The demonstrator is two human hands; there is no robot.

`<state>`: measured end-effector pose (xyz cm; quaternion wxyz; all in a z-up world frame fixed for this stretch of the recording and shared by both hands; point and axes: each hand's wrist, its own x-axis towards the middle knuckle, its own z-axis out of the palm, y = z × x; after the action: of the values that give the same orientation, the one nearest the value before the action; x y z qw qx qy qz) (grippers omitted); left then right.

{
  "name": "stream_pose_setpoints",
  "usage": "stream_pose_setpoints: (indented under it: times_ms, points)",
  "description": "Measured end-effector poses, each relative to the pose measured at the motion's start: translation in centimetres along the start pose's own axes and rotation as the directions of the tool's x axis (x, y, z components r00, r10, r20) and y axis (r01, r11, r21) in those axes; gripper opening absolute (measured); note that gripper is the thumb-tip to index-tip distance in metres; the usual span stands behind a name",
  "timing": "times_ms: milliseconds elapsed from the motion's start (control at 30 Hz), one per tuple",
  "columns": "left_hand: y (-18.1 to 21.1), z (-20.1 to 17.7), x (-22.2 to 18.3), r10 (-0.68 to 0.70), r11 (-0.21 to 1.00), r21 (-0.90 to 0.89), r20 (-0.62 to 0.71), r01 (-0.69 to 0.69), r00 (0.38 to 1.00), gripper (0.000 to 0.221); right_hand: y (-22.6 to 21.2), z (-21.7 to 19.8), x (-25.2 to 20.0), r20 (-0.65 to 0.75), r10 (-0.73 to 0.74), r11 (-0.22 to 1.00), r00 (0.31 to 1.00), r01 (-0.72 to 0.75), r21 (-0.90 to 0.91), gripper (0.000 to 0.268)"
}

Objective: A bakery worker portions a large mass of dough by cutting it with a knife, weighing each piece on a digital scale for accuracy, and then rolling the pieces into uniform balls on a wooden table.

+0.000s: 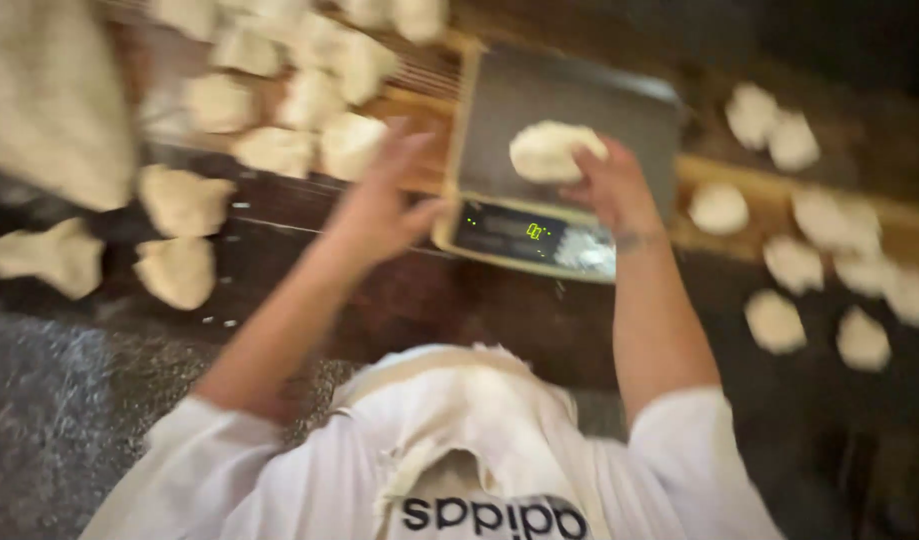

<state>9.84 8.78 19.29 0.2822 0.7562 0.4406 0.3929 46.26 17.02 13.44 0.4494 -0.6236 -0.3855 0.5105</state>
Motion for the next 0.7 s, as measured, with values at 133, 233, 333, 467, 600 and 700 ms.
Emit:
stream_pose_setpoints:
  times_ms: [133,233,333,467,600,700]
  points:
    - [0.2,-2.4,-5.1,-0.472,0.881,0.084,0.09,0.466,0.877,0.056,-6.0,-5.8,-5.2,-0.053,-0.273,0.658,0.96,0.147,-0.738,0.066]
    - [-6.8,0.7,-14.1,-0.449,0.841,0.29,-0.1,0.457,0.888,0.045,-1.6,-11.1,-10.1,-0.212,-0.246,0.888,0.946,0.132,-0.441,0.044]
    - [-6.6,3.2,-18.4,-0.669,0.701,0.222,-0.123,0.678,0.733,0.043,1.3,-13.3,-15.2,-0.253,-0.15,0.869,0.956,0.005,-0.495,0.04]
    - [-2.7,4.7,-16.6,-0.676,0.698,0.253,-0.077,0.67,0.733,0.043,7.0,-15.9,-17.3,-0.276,0.008,0.934,0.961,-0.106,-0.342,0.033]
    - [-2.4,4.8,-14.2,-0.48,0.804,0.365,-0.069,0.47,0.875,0.042,4.5,-15.8,-15.2,-0.211,-0.168,0.874,0.963,0.046,-0.484,0.03]
    - [-1.1,4.3,-12.5,-0.419,0.833,0.361,-0.083,0.419,0.904,0.04,1.4,-14.8,-12.4,-0.122,-0.342,0.79,0.932,0.215,-0.574,0.027]
